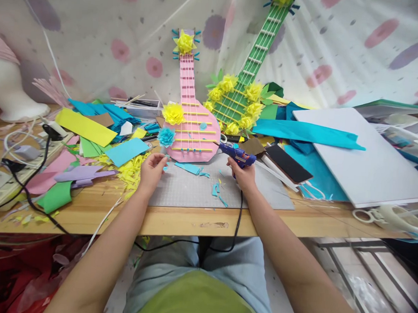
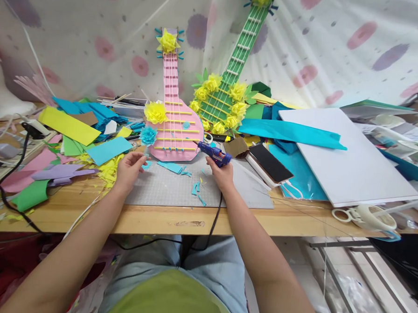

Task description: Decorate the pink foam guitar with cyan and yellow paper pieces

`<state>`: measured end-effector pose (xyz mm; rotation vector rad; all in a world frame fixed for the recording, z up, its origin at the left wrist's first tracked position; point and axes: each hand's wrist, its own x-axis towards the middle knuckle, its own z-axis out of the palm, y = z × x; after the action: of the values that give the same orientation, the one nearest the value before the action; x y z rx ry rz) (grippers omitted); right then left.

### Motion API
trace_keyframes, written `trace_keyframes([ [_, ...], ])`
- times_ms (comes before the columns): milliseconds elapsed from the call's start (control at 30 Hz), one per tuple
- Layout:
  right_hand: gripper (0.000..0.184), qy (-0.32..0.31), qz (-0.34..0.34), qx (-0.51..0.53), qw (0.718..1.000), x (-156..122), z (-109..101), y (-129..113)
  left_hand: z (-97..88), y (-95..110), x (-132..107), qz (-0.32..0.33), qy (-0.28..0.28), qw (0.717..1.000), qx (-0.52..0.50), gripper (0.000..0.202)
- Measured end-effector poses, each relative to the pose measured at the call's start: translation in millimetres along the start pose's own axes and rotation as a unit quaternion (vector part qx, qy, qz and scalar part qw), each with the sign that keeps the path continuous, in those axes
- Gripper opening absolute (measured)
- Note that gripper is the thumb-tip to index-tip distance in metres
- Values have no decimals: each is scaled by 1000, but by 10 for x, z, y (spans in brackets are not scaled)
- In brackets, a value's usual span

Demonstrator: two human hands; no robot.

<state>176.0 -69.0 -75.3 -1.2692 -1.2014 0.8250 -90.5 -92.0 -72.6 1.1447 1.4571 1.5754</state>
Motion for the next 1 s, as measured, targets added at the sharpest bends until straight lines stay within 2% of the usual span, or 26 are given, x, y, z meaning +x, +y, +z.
trace_keyframes([
  [100, 43, 6, 3, 2, 1000, 8, 4, 21, -96, 41, 78, -6, 28, 999, -25, 27],
  [300, 42, 3, 3, -8, 1000, 34, -1, 70, -270, 159, 325, -48, 2, 999, 25, 22],
  [433, 41, 8, 4, 0, 1000, 52, -6, 107, -337, 270, 512, -83, 4, 995, 59, 16],
  [600, 40, 6, 0, -10, 1000, 75, -25, 195, -334, 381, 679, -135, -24, 985, 109, 14],
  [800, 39, 21, -8, -6, 1000, 93, -43, 251, -311, 348, 845, -202, -39, 972, 112, 16],
  [1000, 36, 26, -8, -11, 1000, 89, -57, 196, -287, 350, 920, -192, -49, 974, 108, 16],
])
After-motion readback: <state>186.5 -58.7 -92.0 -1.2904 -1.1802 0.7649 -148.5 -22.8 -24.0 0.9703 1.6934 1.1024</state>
